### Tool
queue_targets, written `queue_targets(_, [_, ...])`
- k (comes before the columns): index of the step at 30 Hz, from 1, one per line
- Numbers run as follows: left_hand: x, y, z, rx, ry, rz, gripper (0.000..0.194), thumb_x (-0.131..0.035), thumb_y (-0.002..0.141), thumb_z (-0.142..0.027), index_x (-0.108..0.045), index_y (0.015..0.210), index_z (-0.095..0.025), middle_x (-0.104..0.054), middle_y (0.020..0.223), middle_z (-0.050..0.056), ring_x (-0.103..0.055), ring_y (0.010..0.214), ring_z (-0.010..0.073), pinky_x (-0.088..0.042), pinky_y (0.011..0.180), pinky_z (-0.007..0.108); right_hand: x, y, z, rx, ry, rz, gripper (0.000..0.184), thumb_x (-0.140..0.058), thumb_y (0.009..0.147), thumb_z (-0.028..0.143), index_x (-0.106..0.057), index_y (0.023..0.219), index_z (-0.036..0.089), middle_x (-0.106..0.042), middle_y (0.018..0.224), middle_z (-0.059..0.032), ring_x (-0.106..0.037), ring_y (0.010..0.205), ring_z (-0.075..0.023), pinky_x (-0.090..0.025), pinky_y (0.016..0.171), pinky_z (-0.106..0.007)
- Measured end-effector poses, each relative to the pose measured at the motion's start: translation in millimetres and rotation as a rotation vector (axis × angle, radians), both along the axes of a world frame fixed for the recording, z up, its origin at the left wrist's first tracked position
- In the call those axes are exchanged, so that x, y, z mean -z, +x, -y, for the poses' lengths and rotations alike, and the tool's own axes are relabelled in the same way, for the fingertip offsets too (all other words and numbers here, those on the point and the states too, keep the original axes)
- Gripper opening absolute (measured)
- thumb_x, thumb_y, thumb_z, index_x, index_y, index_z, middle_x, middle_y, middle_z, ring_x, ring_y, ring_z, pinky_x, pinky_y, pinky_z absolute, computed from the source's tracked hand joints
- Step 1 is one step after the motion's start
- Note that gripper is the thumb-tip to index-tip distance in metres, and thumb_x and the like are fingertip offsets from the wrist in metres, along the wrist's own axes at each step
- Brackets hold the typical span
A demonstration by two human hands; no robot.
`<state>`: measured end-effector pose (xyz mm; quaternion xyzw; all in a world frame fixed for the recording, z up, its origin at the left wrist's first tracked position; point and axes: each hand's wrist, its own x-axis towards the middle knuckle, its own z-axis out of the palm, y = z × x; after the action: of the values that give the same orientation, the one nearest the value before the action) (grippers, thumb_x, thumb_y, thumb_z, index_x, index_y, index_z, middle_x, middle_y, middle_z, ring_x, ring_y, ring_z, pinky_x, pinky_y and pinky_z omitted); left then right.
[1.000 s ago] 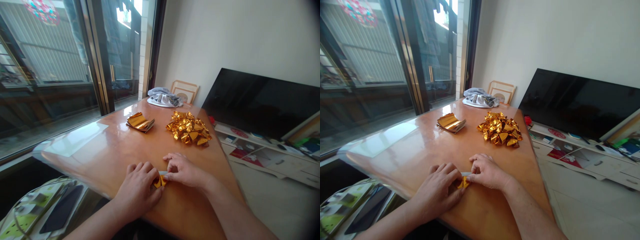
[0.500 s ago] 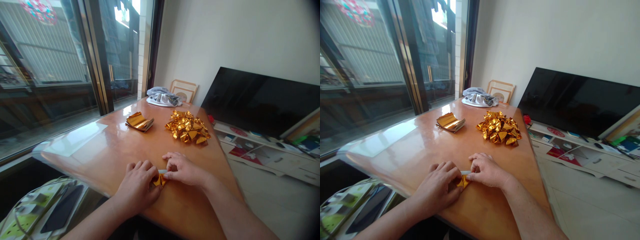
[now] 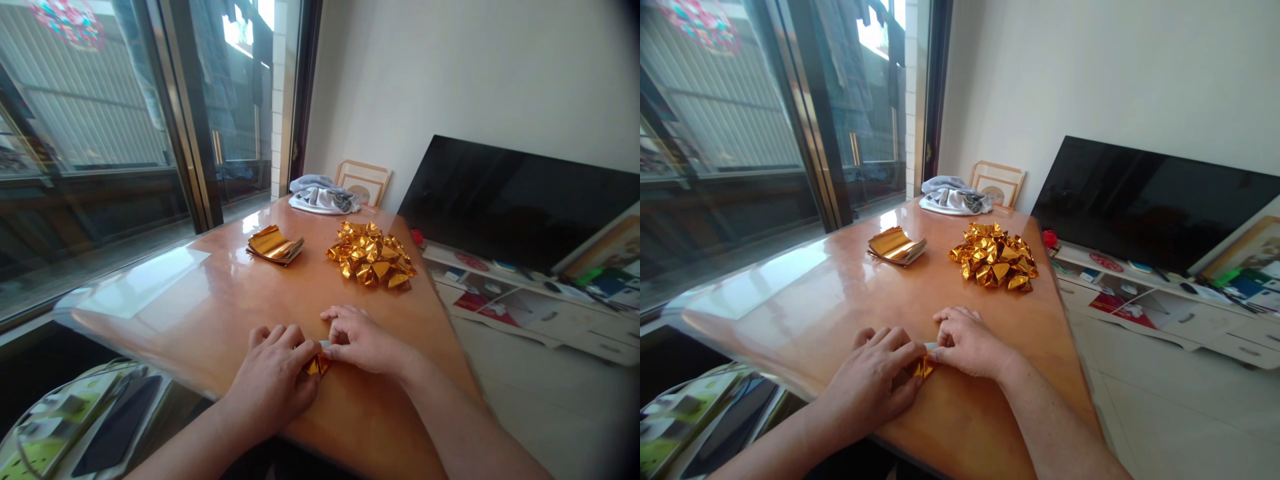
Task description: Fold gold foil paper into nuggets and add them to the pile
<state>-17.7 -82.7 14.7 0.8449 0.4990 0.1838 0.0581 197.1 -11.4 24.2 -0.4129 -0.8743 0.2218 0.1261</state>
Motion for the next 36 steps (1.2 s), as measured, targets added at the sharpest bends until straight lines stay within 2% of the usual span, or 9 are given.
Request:
queue_targets(5, [3.3, -2.3, -0.4, 0.028, 0.011, 0.002, 0.02, -0.06, 0.087, -0.032, -0.066, 0.106, -0.034, -0.059, 0.096, 0.003, -0.053, 0.095, 0.0246, -0.031, 0.087, 0.044, -1.6, 0.3, 0.3, 0.007, -0.008, -0.001, 0.024, -0.074, 0.083, 0.045, -0.07, 0.074, 0.022, -0.061, 0.133, -0.0054, -0.053, 0.122, -0.0252, -0.036, 0.104, -0.041])
queue_targets(12, [-0.1, -3.8, 1.0, 0.043, 0.002, 0.008, 0.016, -0.055, 0.091, -0.03, -0.066, 0.102, -0.032, -0.059, 0.093, 0.003, -0.053, 0.093, 0.0243, -0.032, 0.088, 0.045, -1.6, 0.0, 1.2, 0.012, -0.004, -0.015, 0.023, -0.074, 0.083, 0.043, -0.069, 0.074, 0.022, -0.061, 0.132, -0.0052, -0.053, 0.123, -0.0248, -0.036, 0.106, -0.041])
queue_targets(19, [-0.4, -6.4, 2.9, 0.08, 0.01, 0.021, 0.023, -0.052, 0.091, -0.026, -0.065, 0.108, -0.033, -0.06, 0.092, 0.002, -0.053, 0.093, 0.024, -0.031, 0.094, 0.047, -0.2, 0.9, 1.4, 0.004, 0.0, -0.014, 0.025, -0.073, 0.084, 0.044, -0.067, 0.075, 0.022, -0.061, 0.132, -0.0051, -0.052, 0.125, -0.0242, -0.036, 0.106, -0.04])
queue_targets(30, [-3.1, -6.9, 2.9, 0.07, 0.007, 0.013, 0.022, -0.054, 0.09, -0.025, -0.07, 0.103, -0.035, -0.06, 0.092, 0.003, -0.053, 0.095, 0.0242, -0.029, 0.099, 0.049, -3.2, 1.1, 4.6, 0.006, 0.019, -0.035, 0.017, -0.064, 0.091, 0.032, -0.066, 0.079, 0.021, -0.062, 0.131, -0.0056, -0.053, 0.125, -0.0236, -0.036, 0.106, -0.043])
queue_targets(33, [-3.5, -6.4, 2.4, 0.069, -0.004, 0.013, 0.022, -0.054, 0.091, -0.026, -0.07, 0.104, -0.035, -0.06, 0.092, 0.002, -0.053, 0.095, 0.0238, -0.03, 0.098, 0.048, -0.2, 4.3, 3.5, 0.028, 0.018, -0.1, 0.012, -0.062, 0.092, 0.027, -0.065, 0.082, 0.021, -0.064, 0.128, -0.0057, -0.056, 0.121, -0.0218, -0.04, 0.103, -0.039])
queue_targets(36, [-3.0, -6.0, 1.6, 0.061, -0.002, 0.02, 0.022, -0.054, 0.091, -0.026, -0.07, 0.102, -0.036, -0.06, 0.092, 0.002, -0.053, 0.095, 0.0236, -0.031, 0.098, 0.047, -1.4, 5.6, 5.0, 0.085, 0.095, -0.164, 0.009, -0.065, 0.089, 0.024, -0.065, 0.081, 0.02, -0.067, 0.117, -0.0064, -0.059, 0.113, -0.0204, -0.044, 0.096, -0.034])
